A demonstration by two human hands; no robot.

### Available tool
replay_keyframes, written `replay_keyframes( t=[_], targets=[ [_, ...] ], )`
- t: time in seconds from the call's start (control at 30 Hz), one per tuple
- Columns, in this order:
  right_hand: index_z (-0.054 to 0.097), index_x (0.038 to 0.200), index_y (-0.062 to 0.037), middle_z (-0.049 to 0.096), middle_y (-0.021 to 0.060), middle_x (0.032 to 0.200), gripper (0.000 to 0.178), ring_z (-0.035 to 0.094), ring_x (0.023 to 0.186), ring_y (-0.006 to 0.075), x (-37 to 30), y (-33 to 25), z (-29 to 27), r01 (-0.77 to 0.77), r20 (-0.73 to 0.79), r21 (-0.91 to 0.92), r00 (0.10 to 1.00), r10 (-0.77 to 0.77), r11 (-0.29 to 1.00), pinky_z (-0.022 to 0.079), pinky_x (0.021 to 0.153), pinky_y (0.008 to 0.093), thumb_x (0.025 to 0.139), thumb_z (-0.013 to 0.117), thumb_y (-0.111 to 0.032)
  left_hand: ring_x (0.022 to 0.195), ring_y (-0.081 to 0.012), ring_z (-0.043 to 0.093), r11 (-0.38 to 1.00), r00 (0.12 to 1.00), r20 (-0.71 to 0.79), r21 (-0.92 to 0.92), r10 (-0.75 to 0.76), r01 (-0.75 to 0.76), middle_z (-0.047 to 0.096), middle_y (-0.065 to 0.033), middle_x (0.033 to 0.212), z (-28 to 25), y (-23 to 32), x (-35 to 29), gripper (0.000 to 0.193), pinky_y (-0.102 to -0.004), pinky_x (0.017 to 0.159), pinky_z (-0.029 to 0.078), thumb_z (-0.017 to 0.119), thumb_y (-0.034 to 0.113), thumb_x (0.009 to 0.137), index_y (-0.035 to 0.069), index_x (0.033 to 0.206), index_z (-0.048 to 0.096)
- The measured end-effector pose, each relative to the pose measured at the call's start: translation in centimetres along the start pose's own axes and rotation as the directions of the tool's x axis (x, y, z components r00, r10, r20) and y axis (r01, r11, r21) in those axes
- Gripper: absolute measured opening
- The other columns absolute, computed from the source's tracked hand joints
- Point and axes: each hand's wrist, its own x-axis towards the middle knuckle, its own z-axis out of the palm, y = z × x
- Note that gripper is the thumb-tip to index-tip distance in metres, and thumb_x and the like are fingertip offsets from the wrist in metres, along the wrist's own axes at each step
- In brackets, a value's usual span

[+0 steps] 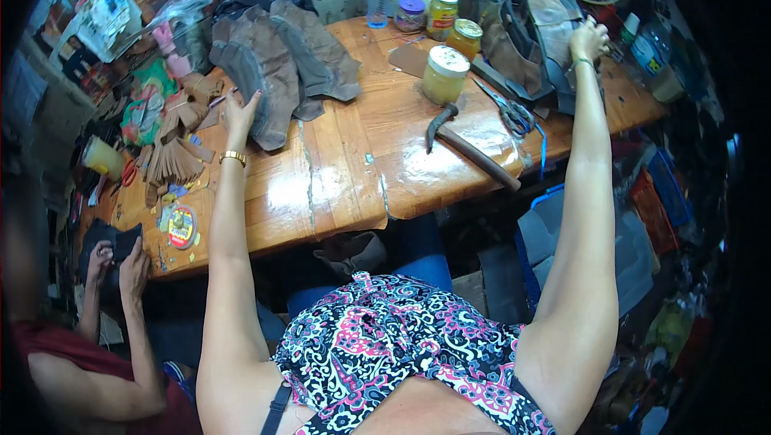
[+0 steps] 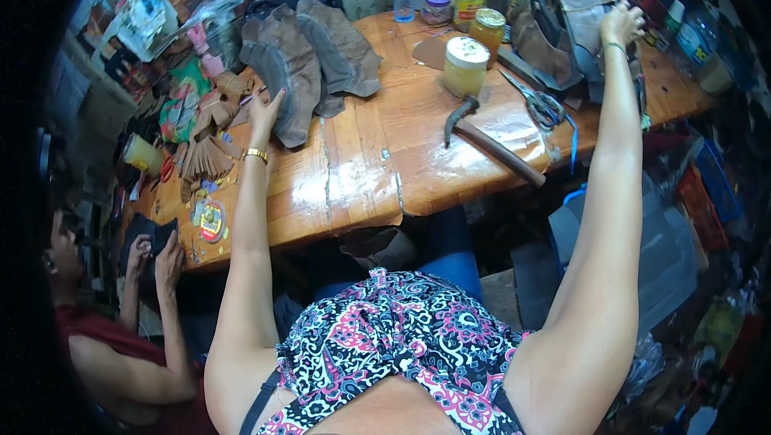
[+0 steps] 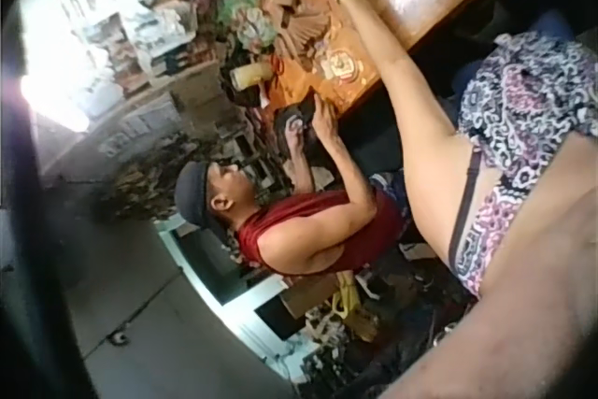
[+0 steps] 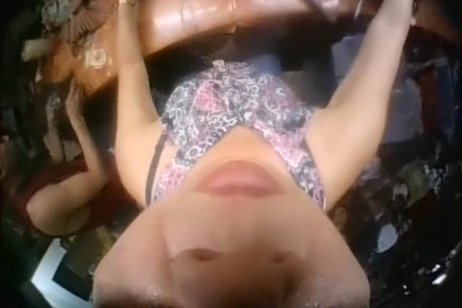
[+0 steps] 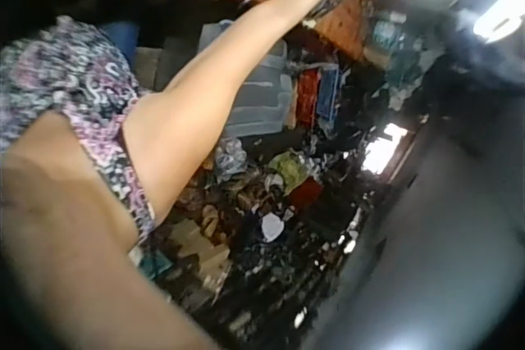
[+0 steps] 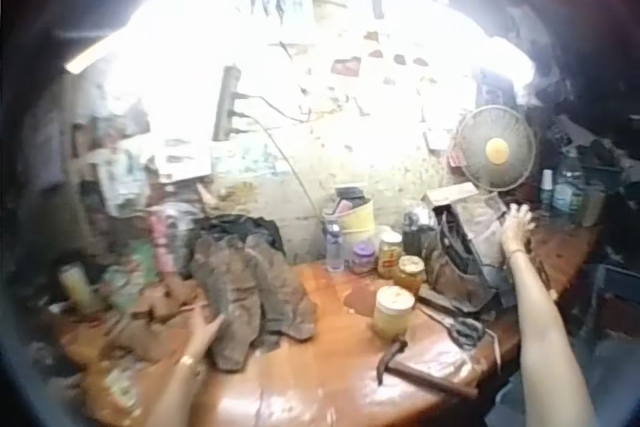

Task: Sort leather components and hammer a leather upper piece onto a shoe template.

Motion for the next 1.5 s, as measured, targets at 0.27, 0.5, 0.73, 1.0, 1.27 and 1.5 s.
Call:
replay_keyframes(
  t=[0.27, 0.5, 0.73, 1.0, 1.27, 1.5],
  targets=[
    [0.059, 0.143, -0.0243, 0.051, 0.0134, 0.145, 0.051, 0.046, 0.134, 0.0375, -2.3, 2.3, 0.7, 0.170, -0.155, 0.225, 0.978, -0.137, 0.959, 0.032, 0.109, 0.0621, 0.095, 0.065, -0.042, 0.103, -0.0330, 0.071, 0.995, 1.000, -0.009, -0.102, -0.013, 0.012, 0.072, -0.0244, 0.113, 2.1, -2.2, 2.0, 0.086, -0.0391, 0.091, 0.054, 0.091, 0.046, 0.070, -0.007, 0.130, 0.061],
    [0.060, 0.142, -0.0229, 0.054, 0.0088, 0.142, 0.059, 0.051, 0.130, 0.0346, -10.1, 6.5, -3.5, 0.374, -0.095, 0.380, 0.926, -0.366, 0.846, 0.034, 0.105, 0.0565, 0.090, 0.072, -0.047, 0.081, -0.0062, 0.053, 0.858, 0.975, -0.068, -0.464, 0.212, -0.220, 0.060, -0.0019, 0.093, -0.1, 2.4, 0.4, 0.036, -0.0204, 0.070, 0.044, 0.078, 0.008, 0.091, -0.003, 0.122, 0.061],
    [0.063, 0.137, -0.0180, 0.061, 0.0080, 0.130, 0.052, 0.055, 0.124, 0.0295, -20.4, 13.5, -7.5, 0.316, 0.066, 0.487, 0.916, -0.395, 0.814, 0.035, 0.105, 0.0474, 0.091, 0.072, -0.041, 0.106, -0.0140, 0.061, 0.760, 0.965, -0.001, -0.616, 0.263, -0.208, 0.065, -0.0118, 0.121, -4.7, 9.4, -6.9, 0.044, -0.0262, 0.094, 0.047, 0.065, 0.003, 0.099, -0.004, 0.140, 0.051],
    [0.066, 0.134, -0.0177, 0.062, 0.0094, 0.128, 0.055, 0.056, 0.124, 0.0299, -32.6, 31.9, -11.3, 0.149, 0.469, 0.050, 0.869, -0.155, 0.988, 0.042, 0.100, 0.0482, 0.082, 0.080, -0.029, 0.139, -0.0231, 0.045, 0.730, 0.959, 0.234, -0.682, 0.159, 0.045, 0.044, -0.0187, 0.155, -5.4, 13.8, -15.4, 0.060, -0.0366, 0.117, 0.033, 0.058, 0.003, 0.102, 0.008, 0.157, 0.036],
    [0.057, 0.142, -0.0122, 0.059, 0.0159, 0.135, 0.076, 0.053, 0.131, 0.0350, -38.0, 38.7, -13.4, -0.391, 0.257, -0.534, 0.770, 0.584, 0.750, 0.043, 0.104, 0.0538, 0.078, 0.086, -0.041, 0.120, -0.0121, 0.053, 0.730, 0.928, 0.369, -0.648, 0.052, 0.217, 0.055, -0.0114, 0.143, -4.1, 11.7, -20.8, 0.067, -0.0276, 0.107, 0.039, 0.056, 0.000, 0.102, 0.011, 0.162, 0.030],
    [0.058, 0.140, -0.0178, 0.064, 0.0179, 0.127, 0.089, 0.060, 0.122, 0.0364, -39.0, 45.2, -11.5, -0.718, 0.243, -0.263, 0.597, 0.764, 0.645, 0.047, 0.104, 0.0492, 0.062, 0.097, -0.036, 0.112, -0.0075, 0.054, 0.667, 0.925, 0.379, -0.692, 0.012, 0.275, 0.061, -0.0028, 0.130, -3.4, 10.0, -22.2, 0.056, -0.0225, 0.105, 0.038, 0.054, -0.002, 0.102, 0.004, 0.157, 0.040]
  ],
)
